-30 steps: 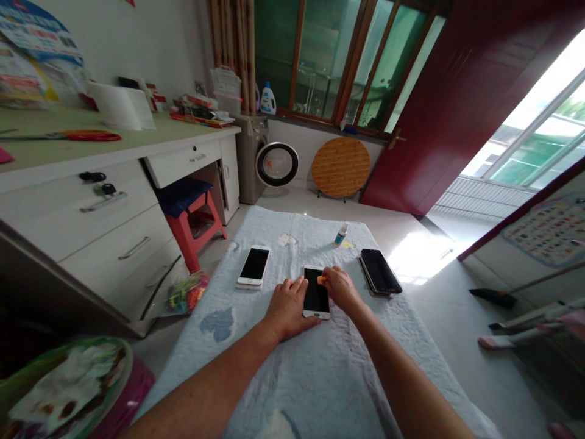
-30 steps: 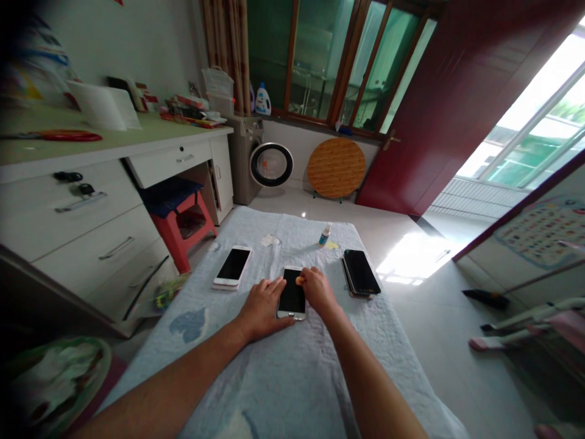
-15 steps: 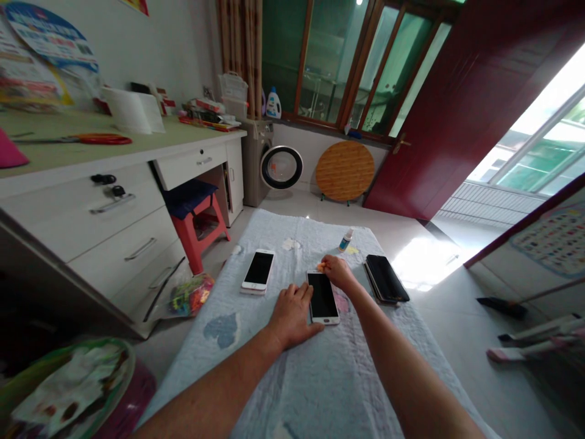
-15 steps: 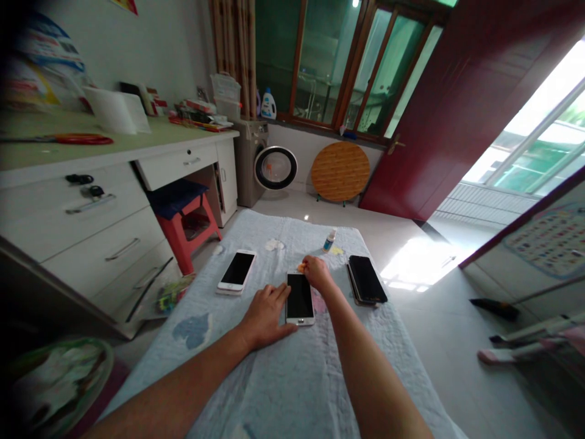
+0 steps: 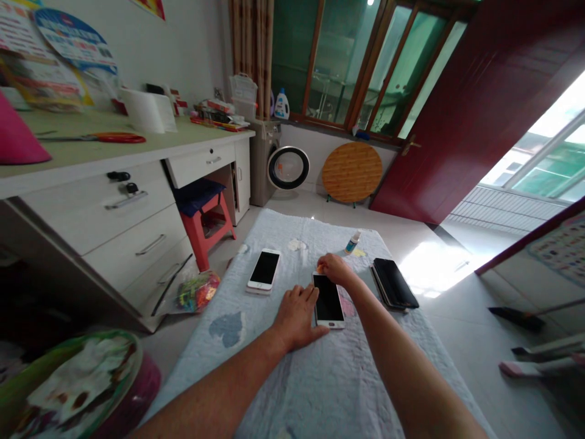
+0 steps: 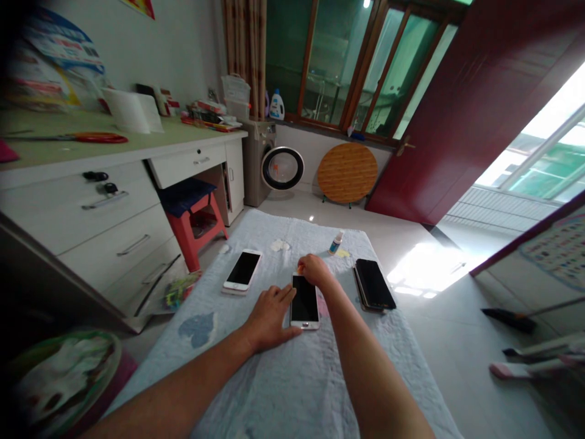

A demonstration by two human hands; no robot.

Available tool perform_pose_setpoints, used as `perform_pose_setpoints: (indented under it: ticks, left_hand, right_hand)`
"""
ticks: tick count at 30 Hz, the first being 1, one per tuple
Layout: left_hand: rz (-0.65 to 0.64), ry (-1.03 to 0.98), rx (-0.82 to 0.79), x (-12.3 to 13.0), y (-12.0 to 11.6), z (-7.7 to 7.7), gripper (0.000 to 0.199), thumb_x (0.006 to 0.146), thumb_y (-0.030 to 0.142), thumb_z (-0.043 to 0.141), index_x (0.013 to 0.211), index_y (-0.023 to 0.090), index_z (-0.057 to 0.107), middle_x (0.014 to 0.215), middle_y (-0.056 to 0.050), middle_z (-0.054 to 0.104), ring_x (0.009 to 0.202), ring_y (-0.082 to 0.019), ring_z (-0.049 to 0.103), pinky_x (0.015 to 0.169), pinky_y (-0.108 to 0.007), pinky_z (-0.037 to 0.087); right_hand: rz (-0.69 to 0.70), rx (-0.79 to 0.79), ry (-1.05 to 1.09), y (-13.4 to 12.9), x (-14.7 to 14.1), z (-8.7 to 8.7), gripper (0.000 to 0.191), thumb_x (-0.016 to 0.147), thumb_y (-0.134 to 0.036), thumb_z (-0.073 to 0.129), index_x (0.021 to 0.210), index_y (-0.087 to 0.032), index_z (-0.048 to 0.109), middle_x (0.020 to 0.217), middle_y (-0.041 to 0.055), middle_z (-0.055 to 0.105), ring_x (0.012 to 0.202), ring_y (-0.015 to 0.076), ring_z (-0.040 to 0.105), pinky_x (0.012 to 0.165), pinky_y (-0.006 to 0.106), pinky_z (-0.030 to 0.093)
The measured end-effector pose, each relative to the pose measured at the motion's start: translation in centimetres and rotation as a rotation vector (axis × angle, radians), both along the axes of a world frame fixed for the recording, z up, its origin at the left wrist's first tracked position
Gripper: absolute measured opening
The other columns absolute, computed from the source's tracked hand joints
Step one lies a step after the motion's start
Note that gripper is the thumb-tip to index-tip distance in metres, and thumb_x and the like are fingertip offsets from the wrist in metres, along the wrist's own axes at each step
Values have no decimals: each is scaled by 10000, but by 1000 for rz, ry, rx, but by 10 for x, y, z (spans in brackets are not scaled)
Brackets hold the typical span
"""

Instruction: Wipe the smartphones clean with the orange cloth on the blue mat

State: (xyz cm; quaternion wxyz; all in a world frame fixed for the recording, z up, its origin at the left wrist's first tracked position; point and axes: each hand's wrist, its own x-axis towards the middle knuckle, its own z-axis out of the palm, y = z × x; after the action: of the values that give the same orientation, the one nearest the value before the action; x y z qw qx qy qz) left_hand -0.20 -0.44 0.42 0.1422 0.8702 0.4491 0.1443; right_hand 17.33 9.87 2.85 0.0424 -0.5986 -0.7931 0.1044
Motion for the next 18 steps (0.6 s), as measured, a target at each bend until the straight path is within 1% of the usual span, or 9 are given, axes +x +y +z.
perform_pose_setpoints:
  ticks: [3, 6, 10, 15, 18]
  left_hand:
    - [-12, -2, -4, -1, 0, 2, 828, 672, 622, 641, 1346, 185, 441, 1425, -108, 457, 1145, -341, 466, 948, -483, 395]
    - [-10, -1, -8, -1, 0, 3, 827, 672, 618, 646, 1345, 186, 436, 1428, -109, 451, 1159, -340, 461, 955, -485, 392]
    - [1, -5, -4, 0, -1, 4, 833, 672, 639, 641, 1341, 186, 437, 1407, -114, 466, 1165, -341, 454, 956, -491, 389]
    - [20, -9, 9, 0, -4, 4, 811, 673, 650, 642, 1313, 186, 461, 1363, -119, 491, 1161, -338, 451, 964, -480, 382]
    - [40, -12, 20, 1, -5, 4, 785, 661, 641, 663, 1279, 193, 481, 1304, -113, 517, 1126, -329, 466, 944, -461, 391]
  right_hand:
    - [65, 1, 1, 1, -12, 2, 278, 795, -100, 502, 953, -175, 718, 975, 52, 692, 887, 139, 604, 774, 191, 393]
    - [71, 27, -17, 2, -20, 0, 279, 832, -109, 474, 979, -162, 706, 979, 77, 671, 913, 155, 585, 804, 211, 382]
    - [60, 31, -70, 1, -20, -4, 238, 855, -142, 481, 916, -142, 711, 935, 115, 636, 878, 185, 562, 788, 254, 374]
    - [133, 16, -93, -5, -20, -2, 221, 859, -132, 494, 879, -162, 712, 942, 88, 617, 886, 172, 532, 820, 249, 351]
    - [189, 3, -96, -13, -23, 2, 196, 853, -137, 520, 847, -167, 713, 939, 74, 609, 868, 163, 512, 817, 246, 343]
